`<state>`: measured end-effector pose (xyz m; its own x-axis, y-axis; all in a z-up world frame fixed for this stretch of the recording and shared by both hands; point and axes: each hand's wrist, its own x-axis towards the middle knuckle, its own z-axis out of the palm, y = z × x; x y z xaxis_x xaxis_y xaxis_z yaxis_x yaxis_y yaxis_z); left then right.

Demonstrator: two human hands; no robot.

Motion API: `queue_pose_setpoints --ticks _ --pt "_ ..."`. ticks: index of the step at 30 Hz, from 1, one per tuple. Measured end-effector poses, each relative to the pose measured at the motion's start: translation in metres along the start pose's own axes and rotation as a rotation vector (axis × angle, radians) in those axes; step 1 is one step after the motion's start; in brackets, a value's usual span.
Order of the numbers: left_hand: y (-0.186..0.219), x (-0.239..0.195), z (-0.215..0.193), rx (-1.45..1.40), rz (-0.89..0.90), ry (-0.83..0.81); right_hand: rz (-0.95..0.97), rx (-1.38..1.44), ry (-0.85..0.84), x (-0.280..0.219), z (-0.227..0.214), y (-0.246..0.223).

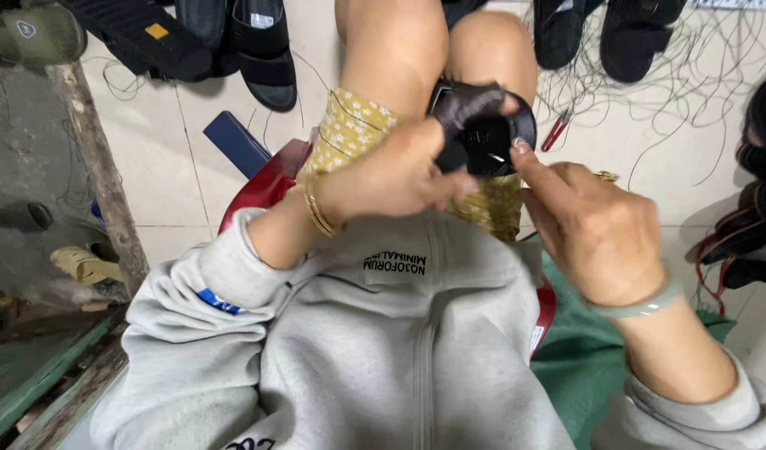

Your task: The person sits on the floor and sews a black slip-on shoe using a needle and thread. They repeatedly push the needle through the shoe's sole and pull the thread to secure the stitching.

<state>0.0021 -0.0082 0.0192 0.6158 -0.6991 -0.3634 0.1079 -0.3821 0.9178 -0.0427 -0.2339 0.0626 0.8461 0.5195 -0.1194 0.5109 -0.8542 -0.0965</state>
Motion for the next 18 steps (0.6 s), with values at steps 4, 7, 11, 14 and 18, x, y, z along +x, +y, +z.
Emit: queue_pose_setpoints --ticks 4,7,11,14,18 --pt "-0.028 0.010 0.008 0.250 0.256 0.159 0.033 -0.380 -0.322 -0.002 -0.030 0.006" --pt "-0.033 0.017 0.018 0.475 0.369 0.298 0.044 -0.450 -0.384 -0.021 -0.052 0.014" --pt "-0.032 0.022 0.024 0.477 0.393 0.495 0.257 0.395 -0.262 -0.064 -0.064 0.040" --pt "-0.029 0.023 0.017 0.277 0.340 0.403 0.186 -0.139 -0.284 -0.072 -0.055 0.032" --pt "-0.067 0.027 0.004 0.253 0.380 0.492 0.252 0.308 -0.720 -0.026 -0.032 0.020"
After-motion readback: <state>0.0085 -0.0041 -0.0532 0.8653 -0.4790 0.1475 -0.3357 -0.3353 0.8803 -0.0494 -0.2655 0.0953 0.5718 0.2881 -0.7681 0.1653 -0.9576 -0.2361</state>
